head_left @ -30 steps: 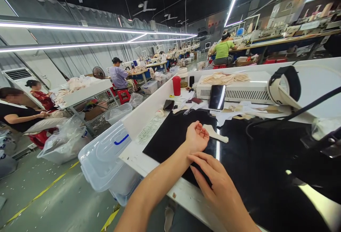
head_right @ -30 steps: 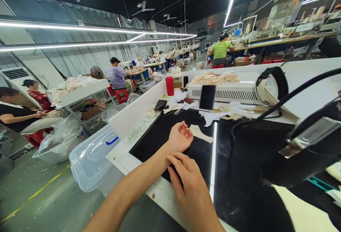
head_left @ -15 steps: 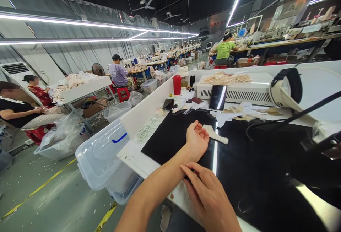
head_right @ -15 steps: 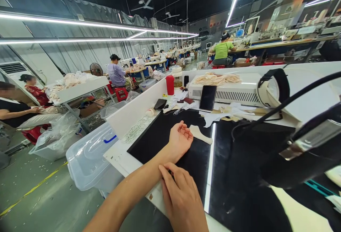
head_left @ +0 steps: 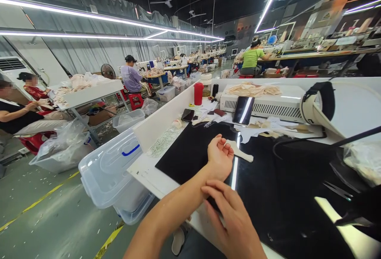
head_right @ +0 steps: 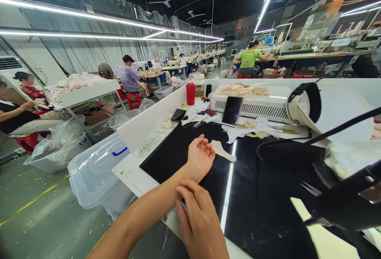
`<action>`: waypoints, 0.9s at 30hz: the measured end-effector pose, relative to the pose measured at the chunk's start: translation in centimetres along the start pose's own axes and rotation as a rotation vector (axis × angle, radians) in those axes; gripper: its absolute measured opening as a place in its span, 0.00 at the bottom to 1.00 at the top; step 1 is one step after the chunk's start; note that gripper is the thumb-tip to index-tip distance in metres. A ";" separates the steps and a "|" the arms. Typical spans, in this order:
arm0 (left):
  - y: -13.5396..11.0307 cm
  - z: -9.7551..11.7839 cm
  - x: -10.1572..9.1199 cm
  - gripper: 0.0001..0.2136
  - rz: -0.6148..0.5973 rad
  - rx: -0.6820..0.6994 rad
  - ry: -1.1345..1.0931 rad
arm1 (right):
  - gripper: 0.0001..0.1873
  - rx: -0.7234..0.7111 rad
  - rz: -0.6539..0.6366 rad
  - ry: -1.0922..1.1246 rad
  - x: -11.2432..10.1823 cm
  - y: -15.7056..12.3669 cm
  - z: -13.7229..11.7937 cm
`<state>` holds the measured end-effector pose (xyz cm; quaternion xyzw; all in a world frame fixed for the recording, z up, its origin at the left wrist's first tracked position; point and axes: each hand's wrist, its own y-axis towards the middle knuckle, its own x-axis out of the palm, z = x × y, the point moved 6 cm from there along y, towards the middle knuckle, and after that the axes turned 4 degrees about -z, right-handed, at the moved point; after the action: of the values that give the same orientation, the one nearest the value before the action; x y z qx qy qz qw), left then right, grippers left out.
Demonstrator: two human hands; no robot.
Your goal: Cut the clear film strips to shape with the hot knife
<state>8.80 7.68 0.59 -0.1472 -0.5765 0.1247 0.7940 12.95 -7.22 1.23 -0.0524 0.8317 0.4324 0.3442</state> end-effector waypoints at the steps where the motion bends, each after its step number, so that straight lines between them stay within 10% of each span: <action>1: -0.1 0.0 0.1 0.06 -0.003 -0.004 -0.002 | 0.15 0.030 0.036 -0.026 -0.3 0.2 0.3; 12: -0.3 -0.1 -0.1 0.05 -0.030 -0.039 -0.080 | 0.08 -0.093 -0.216 0.215 1.6 -1.7 -2.9; 20: -1.0 -0.4 0.0 0.04 -0.061 -0.042 -0.088 | 0.19 0.092 0.006 -0.085 -1.0 -0.5 0.4; 27: -1.4 -0.3 0.0 0.04 -0.105 0.011 -0.075 | 0.05 -0.034 -0.146 0.025 0.9 -1.7 -2.0</action>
<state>9.09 6.36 1.01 -0.1075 -0.6120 0.0914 0.7781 11.81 -9.57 0.29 -0.1243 0.8224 0.4197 0.3633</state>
